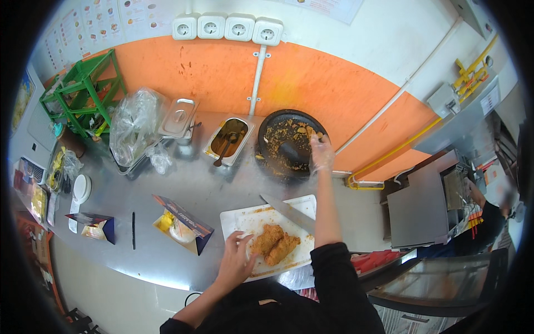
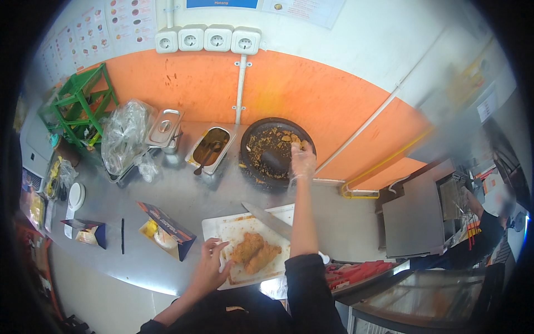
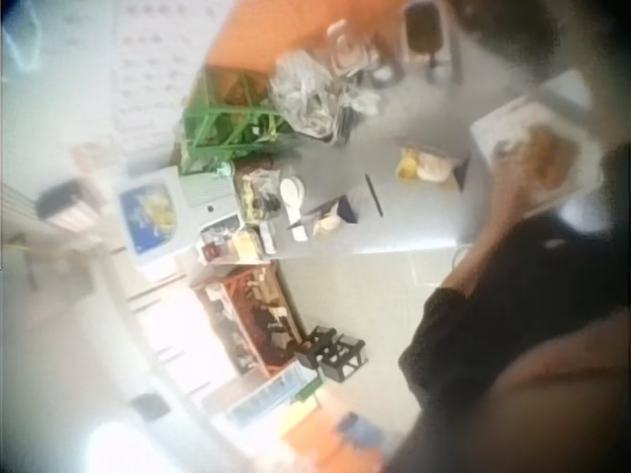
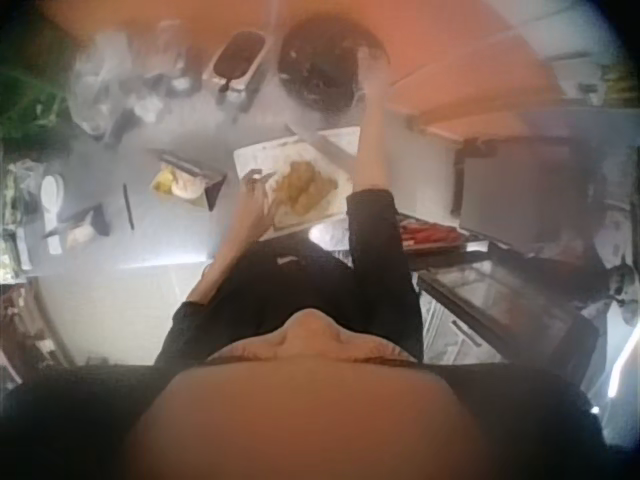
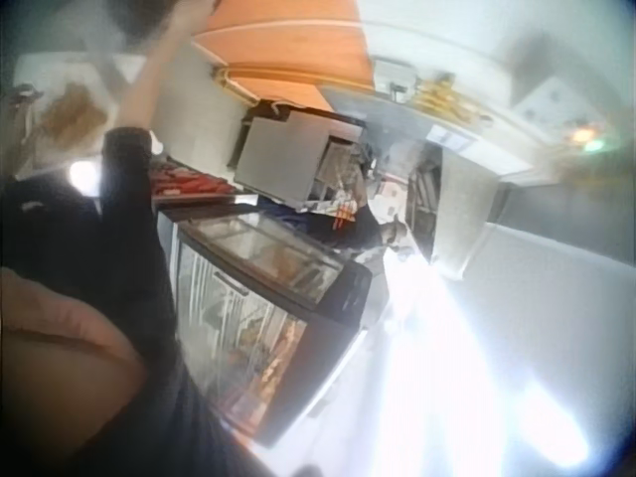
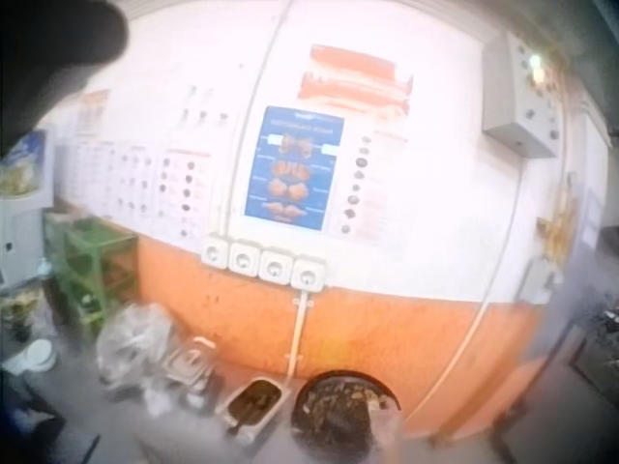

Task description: The person assembles a food order by placing items into a plastic bag, then into a paper bag, and finally into a cardboard box. They add scrambled eggs and cut fried chicken pieces into the box.

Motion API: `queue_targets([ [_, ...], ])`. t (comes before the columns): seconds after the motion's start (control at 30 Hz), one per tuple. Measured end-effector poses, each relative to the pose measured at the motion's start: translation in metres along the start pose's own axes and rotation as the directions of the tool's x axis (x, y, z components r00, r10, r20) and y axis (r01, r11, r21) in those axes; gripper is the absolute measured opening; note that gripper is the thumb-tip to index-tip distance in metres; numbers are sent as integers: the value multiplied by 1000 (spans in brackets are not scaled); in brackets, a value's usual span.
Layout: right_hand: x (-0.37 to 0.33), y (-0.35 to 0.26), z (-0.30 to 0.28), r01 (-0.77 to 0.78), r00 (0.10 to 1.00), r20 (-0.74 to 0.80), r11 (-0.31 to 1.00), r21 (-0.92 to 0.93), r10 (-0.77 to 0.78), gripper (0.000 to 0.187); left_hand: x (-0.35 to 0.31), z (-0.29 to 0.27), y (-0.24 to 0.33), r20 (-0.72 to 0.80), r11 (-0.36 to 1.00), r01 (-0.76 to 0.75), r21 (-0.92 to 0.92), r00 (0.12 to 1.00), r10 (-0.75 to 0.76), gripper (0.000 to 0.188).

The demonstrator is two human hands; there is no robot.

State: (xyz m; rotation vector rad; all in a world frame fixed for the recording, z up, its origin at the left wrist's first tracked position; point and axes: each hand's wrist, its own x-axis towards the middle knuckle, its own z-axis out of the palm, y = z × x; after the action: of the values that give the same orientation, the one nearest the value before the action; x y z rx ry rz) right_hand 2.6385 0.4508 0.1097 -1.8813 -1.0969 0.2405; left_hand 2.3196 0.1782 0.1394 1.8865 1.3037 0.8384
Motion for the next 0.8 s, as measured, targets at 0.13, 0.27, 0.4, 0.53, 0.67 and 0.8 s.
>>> queue_targets([
  [0.13, -10, -5, -19, -175, 974, 216, 820, 545, 64, 70, 25, 29, 36, -62, 986, -139, -92, 989, 134, 49],
  [0.27, -139, -78, -84, -497, 822, 566, 564, 659, 64, 71, 45, 39, 62, 55, 990, 13, -138, 998, -6, 41],
  [0.4, -216, -34, -123, -607, 750, 661, 419, 675, 21, 73, 50, 47, 80, 406, 995, -101, -17, 909, 99, 30],
  [0.53, -239, -22, -141, -749, 651, 747, 276, 602, 138, 80, 18, 91, 62, 384, 873, -453, -181, 785, 486, 18],
  [0.67, -237, -6, -158, -730, 648, 754, 371, 574, 109, 81, 10, 96, 65, 411, 836, -463, -294, 729, 548, 20],
  [0.8, -216, 49, -159, 184, 840, 516, 983, 26, -170, 82, 15, 88, 73, 470, 855, -415, -310, 715, 517, 26],
])
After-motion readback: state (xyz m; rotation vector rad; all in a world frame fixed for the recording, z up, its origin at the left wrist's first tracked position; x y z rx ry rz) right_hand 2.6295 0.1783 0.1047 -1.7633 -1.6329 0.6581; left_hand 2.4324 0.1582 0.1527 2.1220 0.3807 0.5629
